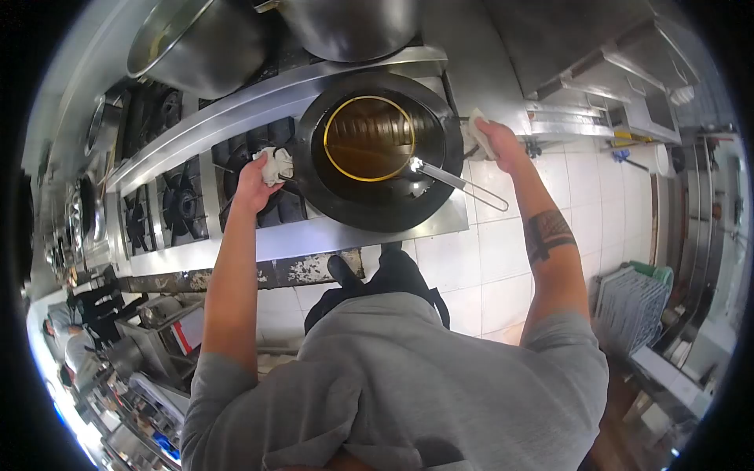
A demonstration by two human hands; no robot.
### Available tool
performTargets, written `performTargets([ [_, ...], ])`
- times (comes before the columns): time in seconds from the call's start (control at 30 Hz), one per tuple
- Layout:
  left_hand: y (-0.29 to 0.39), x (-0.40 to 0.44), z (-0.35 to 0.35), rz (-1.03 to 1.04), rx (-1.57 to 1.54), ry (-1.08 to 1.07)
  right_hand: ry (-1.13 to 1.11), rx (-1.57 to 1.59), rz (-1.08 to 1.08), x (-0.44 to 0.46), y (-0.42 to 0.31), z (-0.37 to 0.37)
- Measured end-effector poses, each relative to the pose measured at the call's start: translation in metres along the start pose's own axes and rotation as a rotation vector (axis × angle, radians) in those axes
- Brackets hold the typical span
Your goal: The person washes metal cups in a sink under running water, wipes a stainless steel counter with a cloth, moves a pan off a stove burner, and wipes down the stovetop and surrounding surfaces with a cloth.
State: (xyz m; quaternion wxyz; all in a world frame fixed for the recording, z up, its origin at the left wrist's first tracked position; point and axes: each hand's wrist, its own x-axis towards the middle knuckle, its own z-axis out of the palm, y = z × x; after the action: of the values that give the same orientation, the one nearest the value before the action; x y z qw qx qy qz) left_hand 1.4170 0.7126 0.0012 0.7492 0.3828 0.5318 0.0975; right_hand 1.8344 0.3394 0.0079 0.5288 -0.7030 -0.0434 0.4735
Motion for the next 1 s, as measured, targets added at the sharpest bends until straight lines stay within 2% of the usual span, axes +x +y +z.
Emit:
performTargets([
  [0.07, -0.009, 0.004, -0.003, 0.039, 0.031, -0.012, 0.102, -0.082, -0.014, -0.004, -0.005, 0.008],
  [0.13, -0.019, 0.004, -0.001, 0.118, 0.098, -0.029, 0.090, -0.111, -0.017, 0.001, -0.006, 0.009],
  [0.3, -0.038, 0.003, -0.005, 0.234, 0.001, 0.067, 0.093, -0.159, -0.049, -0.010, -0.019, 0.026],
  [0.6, -0.058, -0.033, -0.083, 0.331, 0.010, 0.138, 0.009, -0.131, -0.084, -0.037, -0.013, 0.088],
  [0.63, -0.060, -0.037, -0.098, 0.338, 0.009, 0.126, 0.019, -0.130, -0.093, -0.045, -0.012, 0.105],
  [0.7, -0.064, -0.041, -0.136, 0.404, 0.198, 0.260, -0.022, -0.049, -0.110, -0.055, -0.011, 0.132],
  [0.77, -0.060, -0.061, -0.166, 0.396, 0.168, 0.220, 0.013, -0.043, -0.131, -0.056, -0.003, 0.154],
  [0.83, -0.063, -0.064, -0.211, 0.327, 0.152, 0.261, -0.085, -0.074, -0.131, -0.072, -0.001, 0.191],
  [0.9, -0.048, -0.104, -0.235, 0.401, 0.140, 0.259, -0.076, -0.093, -0.172, -0.077, 0.010, 0.227],
  [0.97, -0.043, -0.122, -0.274, 0.356, 0.287, 0.366, -0.001, -0.062, -0.130, -0.089, 0.016, 0.269],
  [1.0, -0.041, -0.124, -0.304, 0.300, 0.293, 0.284, -0.122, -0.093, -0.094, -0.096, 0.014, 0.287],
])
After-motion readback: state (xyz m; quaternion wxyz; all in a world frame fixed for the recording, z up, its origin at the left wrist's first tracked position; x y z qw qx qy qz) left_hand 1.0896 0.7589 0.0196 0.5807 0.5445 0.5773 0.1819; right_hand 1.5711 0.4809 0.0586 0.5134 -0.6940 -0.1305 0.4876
